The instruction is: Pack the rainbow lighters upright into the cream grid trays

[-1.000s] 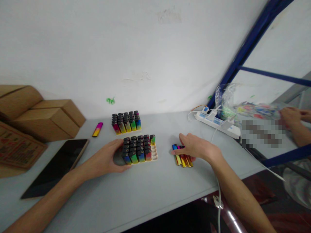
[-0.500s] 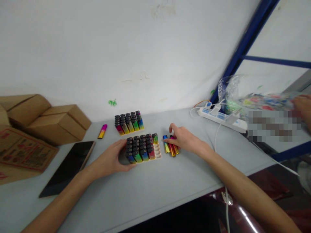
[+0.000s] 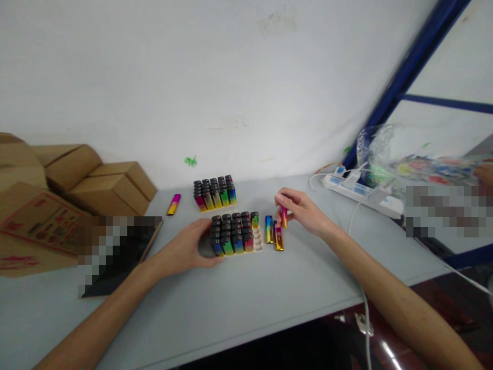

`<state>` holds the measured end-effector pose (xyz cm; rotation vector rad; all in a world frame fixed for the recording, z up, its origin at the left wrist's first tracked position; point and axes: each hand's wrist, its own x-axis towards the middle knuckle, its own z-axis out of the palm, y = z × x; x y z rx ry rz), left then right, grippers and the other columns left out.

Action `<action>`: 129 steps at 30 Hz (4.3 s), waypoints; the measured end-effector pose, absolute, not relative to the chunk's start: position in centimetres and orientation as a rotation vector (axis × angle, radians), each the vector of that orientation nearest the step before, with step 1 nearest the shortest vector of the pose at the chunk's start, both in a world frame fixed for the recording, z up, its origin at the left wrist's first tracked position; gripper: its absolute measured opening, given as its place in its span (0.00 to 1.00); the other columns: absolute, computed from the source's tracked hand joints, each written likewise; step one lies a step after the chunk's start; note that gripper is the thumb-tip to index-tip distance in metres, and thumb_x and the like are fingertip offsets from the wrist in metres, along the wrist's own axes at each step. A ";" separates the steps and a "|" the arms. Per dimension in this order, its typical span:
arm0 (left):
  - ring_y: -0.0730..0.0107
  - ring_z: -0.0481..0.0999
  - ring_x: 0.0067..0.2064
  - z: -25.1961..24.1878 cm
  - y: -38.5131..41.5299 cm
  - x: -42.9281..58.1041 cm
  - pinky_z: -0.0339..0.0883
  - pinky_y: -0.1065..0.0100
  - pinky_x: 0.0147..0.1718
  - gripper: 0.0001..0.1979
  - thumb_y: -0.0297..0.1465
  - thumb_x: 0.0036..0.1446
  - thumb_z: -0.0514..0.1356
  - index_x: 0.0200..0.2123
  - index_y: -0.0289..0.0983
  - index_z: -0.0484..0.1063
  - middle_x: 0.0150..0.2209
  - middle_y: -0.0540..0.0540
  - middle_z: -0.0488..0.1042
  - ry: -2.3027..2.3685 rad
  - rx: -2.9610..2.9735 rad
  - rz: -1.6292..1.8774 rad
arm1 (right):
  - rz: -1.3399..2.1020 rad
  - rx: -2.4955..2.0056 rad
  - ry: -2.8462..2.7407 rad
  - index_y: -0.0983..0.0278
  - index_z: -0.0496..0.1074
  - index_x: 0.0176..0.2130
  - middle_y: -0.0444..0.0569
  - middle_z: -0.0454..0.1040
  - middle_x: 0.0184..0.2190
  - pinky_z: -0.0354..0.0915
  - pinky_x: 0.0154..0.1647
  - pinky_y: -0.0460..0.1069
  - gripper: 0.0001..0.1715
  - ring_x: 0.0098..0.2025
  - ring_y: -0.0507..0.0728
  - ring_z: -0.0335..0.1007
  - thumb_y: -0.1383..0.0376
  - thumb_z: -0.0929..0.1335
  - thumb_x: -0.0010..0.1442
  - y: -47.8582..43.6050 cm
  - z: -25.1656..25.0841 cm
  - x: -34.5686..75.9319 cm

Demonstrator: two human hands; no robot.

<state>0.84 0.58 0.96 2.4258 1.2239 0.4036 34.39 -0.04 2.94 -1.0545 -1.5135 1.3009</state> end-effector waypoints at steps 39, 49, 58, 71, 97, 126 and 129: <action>0.46 0.81 0.49 0.1 0.9 0.5 0.77 0.52 0.53 0.28 0.45 0.46 0.73 0.47 0.38 0.73 0.48 0.39 0.81 1.205 2.448 0.476 | 0.645 -1.333 -1.771 0.60 0.64 0.25 0.40 0.60 0.20 0.53 0.29 0.49 0.21 0.25 0.52 0.56 0.52 0.64 0.65 0.1 1.1 32.8; 0.42 0.81 0.53 -0.5 1.2 0.2 0.75 0.48 0.57 0.32 0.45 0.45 0.74 0.50 0.38 0.73 0.53 0.36 0.80 1.225 2.430 0.459 | 0.699 -1.262 -1.677 0.62 0.73 0.35 0.39 0.65 0.23 0.54 0.30 0.48 0.09 0.25 0.52 0.59 0.60 0.65 0.60 0.1 1.1 32.9; 0.45 0.81 0.51 0.0 1.0 0.4 0.76 0.53 0.53 0.29 0.47 0.46 0.72 0.48 0.38 0.73 0.50 0.39 0.81 1.220 2.427 0.447 | 0.690 -1.247 -1.776 0.63 0.74 0.42 0.38 0.64 0.23 0.55 0.30 0.48 0.16 0.26 0.52 0.59 0.53 0.67 0.70 -0.4 1.4 32.7; 0.47 0.80 0.49 0.4 0.7 0.7 0.75 0.53 0.53 0.27 0.47 0.47 0.72 0.46 0.38 0.73 0.48 0.40 0.80 1.203 2.438 0.451 | 1.039 -0.948 -1.693 0.62 0.79 0.49 0.53 0.79 0.46 0.77 0.52 0.55 0.20 0.48 0.59 0.78 0.50 0.72 0.68 0.1 0.6 32.8; 0.48 0.80 0.48 0.4 0.8 0.7 0.74 0.54 0.53 0.27 0.46 0.47 0.73 0.46 0.39 0.73 0.47 0.42 0.80 1.204 2.431 0.441 | 0.706 -1.074 -2.027 0.61 0.74 0.36 0.45 0.80 0.32 0.73 0.38 0.49 0.10 0.33 0.54 0.78 0.59 0.76 0.63 -0.4 0.5 32.1; 0.50 0.79 0.46 0.5 0.8 0.6 0.75 0.55 0.50 0.25 0.46 0.48 0.72 0.43 0.39 0.72 0.45 0.43 0.79 1.181 2.429 0.438 | 0.523 -1.247 -2.289 0.62 0.74 0.63 0.58 0.74 0.55 0.74 0.56 0.60 0.42 0.46 0.62 0.80 0.48 0.80 0.56 -0.3 1.5 35.3; 0.51 0.79 0.45 0.5 0.8 0.6 0.75 0.56 0.49 0.24 0.47 0.48 0.72 0.42 0.39 0.71 0.44 0.43 0.79 1.187 2.445 0.438 | 0.493 -1.184 -2.252 0.63 0.77 0.61 0.57 0.77 0.52 0.75 0.55 0.60 0.38 0.43 0.61 0.81 0.46 0.78 0.59 -0.7 2.6 35.3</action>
